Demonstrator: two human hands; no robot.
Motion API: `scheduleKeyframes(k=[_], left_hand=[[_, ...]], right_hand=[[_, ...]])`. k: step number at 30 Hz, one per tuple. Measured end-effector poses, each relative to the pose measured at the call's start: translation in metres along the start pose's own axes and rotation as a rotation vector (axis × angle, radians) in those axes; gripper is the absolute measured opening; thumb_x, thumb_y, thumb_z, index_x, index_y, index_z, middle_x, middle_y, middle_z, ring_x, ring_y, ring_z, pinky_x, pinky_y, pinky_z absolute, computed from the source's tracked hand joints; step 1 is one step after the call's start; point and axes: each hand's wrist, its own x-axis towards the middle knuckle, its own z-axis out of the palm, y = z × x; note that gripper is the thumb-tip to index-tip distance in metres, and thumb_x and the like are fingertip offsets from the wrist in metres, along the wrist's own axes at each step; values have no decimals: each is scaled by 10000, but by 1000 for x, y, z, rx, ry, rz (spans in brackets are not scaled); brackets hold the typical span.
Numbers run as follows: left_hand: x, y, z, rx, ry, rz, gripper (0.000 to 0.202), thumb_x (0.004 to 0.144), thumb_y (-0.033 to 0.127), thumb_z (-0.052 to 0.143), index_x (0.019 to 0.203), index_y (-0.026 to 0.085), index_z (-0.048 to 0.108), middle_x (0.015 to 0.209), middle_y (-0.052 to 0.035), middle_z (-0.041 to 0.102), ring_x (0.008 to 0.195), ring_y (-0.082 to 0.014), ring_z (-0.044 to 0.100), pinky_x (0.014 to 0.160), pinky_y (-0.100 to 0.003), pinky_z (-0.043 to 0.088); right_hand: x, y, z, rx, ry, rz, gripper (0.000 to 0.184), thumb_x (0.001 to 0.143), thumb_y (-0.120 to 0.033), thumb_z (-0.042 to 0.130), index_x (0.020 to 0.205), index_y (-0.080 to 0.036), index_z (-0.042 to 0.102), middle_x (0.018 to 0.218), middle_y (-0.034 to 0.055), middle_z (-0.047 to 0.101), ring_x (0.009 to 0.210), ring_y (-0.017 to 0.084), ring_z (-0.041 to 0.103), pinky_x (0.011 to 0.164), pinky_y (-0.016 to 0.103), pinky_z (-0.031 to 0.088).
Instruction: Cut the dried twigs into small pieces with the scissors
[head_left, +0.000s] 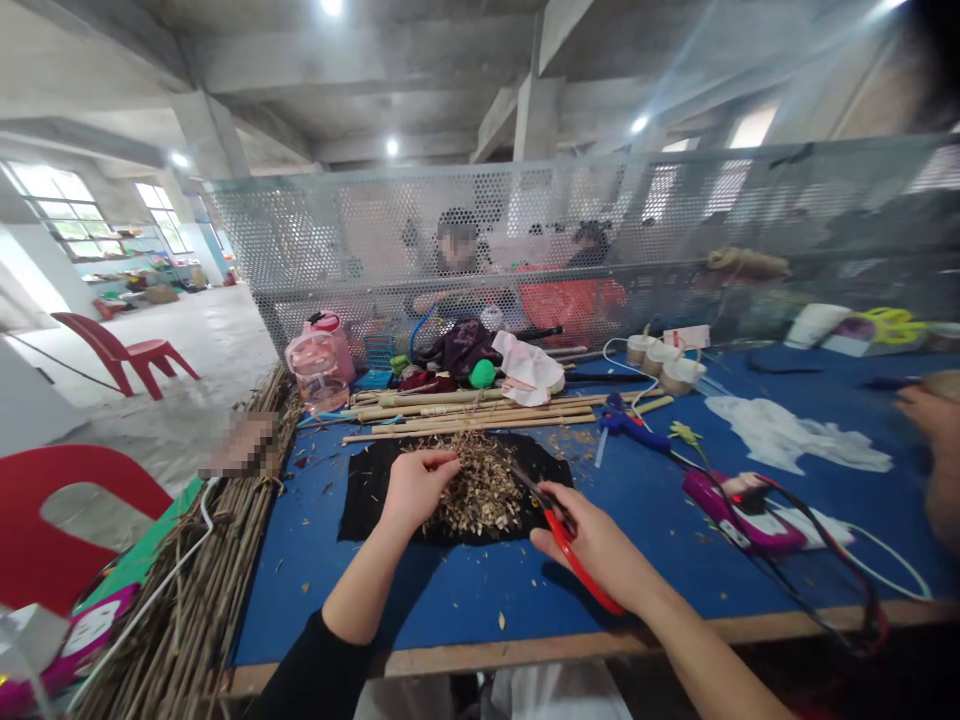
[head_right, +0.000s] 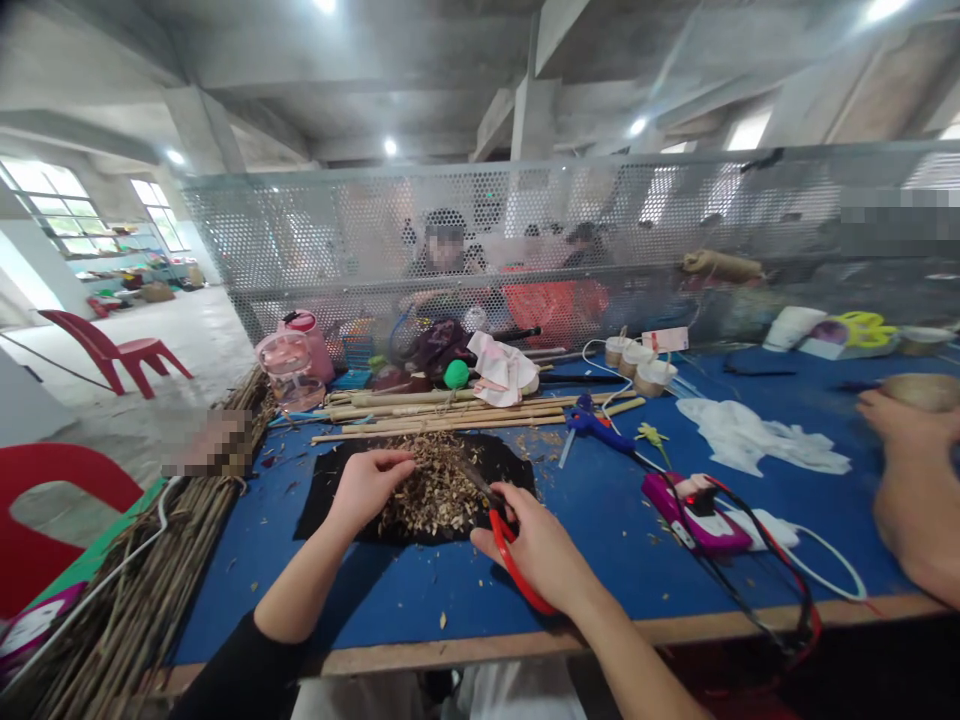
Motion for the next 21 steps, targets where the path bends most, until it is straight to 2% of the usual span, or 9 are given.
scheduleKeyframes(k=[2, 5, 9, 12, 15, 21], left_hand=[[-9, -4, -1, -32, 8, -53, 234, 715, 326, 635, 864, 166, 718, 745, -41, 709, 667, -164, 625, 631, -265, 473], [-20, -9, 0, 9, 59, -13, 164, 707, 285, 646, 813, 186, 723, 778, -31, 711, 717, -160, 631, 688, -272, 478], [-27, -13, 3, 80, 92, 103, 110, 724, 250, 638, 781, 211, 723, 799, -18, 704, 772, -152, 627, 747, -276, 468], [-28, -16, 4, 131, 84, 167, 103, 738, 245, 629, 772, 220, 723, 786, -14, 697, 778, -150, 612, 755, -278, 454], [-28, -19, 4, 164, 70, 188, 104, 740, 237, 626, 774, 218, 722, 787, -16, 694, 791, -154, 601, 761, -281, 441], [-28, -24, 4, 211, 54, 167, 118, 742, 250, 620, 790, 211, 720, 808, -22, 694, 814, -168, 598, 768, -293, 435]], right_hand=[[7, -7, 6, -10, -50, -40, 505, 735, -487, 573, 1138, -188, 514, 840, 39, 601, 699, 163, 555, 669, 274, 461], [19, -19, 9, 4, -124, -59, 448, 772, -509, 532, 1081, -185, 543, 699, 8, 581, 605, 148, 516, 591, 257, 422], [31, -37, 2, 67, -287, -105, 434, 792, -596, 451, 794, -176, 559, 569, -28, 480, 509, 100, 431, 491, 213, 369], [35, -49, -3, 166, -423, 67, 522, 773, -691, 363, 678, -188, 465, 521, -53, 390, 403, 60, 345, 359, 174, 298], [36, -54, -3, 263, -493, 281, 582, 721, -763, 329, 742, -198, 471, 485, -82, 335, 319, 35, 251, 274, 151, 218], [33, -53, -2, 402, -548, 431, 603, 718, -756, 359, 840, -187, 517, 477, -93, 324, 310, 22, 233, 270, 126, 204]])
